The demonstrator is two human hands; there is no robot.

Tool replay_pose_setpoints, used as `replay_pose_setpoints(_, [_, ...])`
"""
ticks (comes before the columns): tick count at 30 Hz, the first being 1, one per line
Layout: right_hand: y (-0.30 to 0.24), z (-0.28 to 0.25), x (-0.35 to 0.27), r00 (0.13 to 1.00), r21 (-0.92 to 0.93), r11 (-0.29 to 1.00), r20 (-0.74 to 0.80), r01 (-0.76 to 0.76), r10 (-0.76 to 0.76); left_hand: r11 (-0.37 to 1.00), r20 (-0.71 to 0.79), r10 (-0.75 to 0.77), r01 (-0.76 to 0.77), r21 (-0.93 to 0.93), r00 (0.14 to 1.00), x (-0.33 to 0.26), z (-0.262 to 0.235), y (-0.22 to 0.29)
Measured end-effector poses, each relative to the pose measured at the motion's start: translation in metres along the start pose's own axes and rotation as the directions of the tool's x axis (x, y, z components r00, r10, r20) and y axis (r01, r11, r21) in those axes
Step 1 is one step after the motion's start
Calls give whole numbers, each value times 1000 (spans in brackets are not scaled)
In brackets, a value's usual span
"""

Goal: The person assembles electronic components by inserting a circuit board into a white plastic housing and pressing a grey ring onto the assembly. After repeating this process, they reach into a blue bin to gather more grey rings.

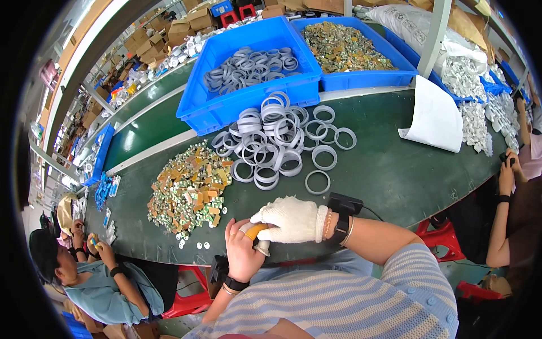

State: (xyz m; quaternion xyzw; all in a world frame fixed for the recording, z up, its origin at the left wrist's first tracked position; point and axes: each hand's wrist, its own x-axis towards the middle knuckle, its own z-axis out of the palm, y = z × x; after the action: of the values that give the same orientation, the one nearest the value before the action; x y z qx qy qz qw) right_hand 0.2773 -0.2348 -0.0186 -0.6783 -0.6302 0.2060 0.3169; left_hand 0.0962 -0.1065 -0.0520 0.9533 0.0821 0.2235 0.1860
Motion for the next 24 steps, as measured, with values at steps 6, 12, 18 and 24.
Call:
replay_pose_setpoints(6, [-13,-35,5,940,-274,960,-307,61,-147,1000,-49,-12,11,-12,999,5,-3,-1])
replay_pose_setpoints(12, [52,-56,-1,633,-498,754,-761,-428,-143,1000,-75,23,-24,-13,997,7,0,-3])
replay_pose_setpoints(18, [36,-25,4,825,-543,778,-563,-316,-58,1000,-63,5,-6,-16,998,4,1,-2])
replay_pose_setpoints(24, [51,-9,8,840,-530,796,-540,-292,-52,1000,-56,1,-1,-12,998,3,1,-1])
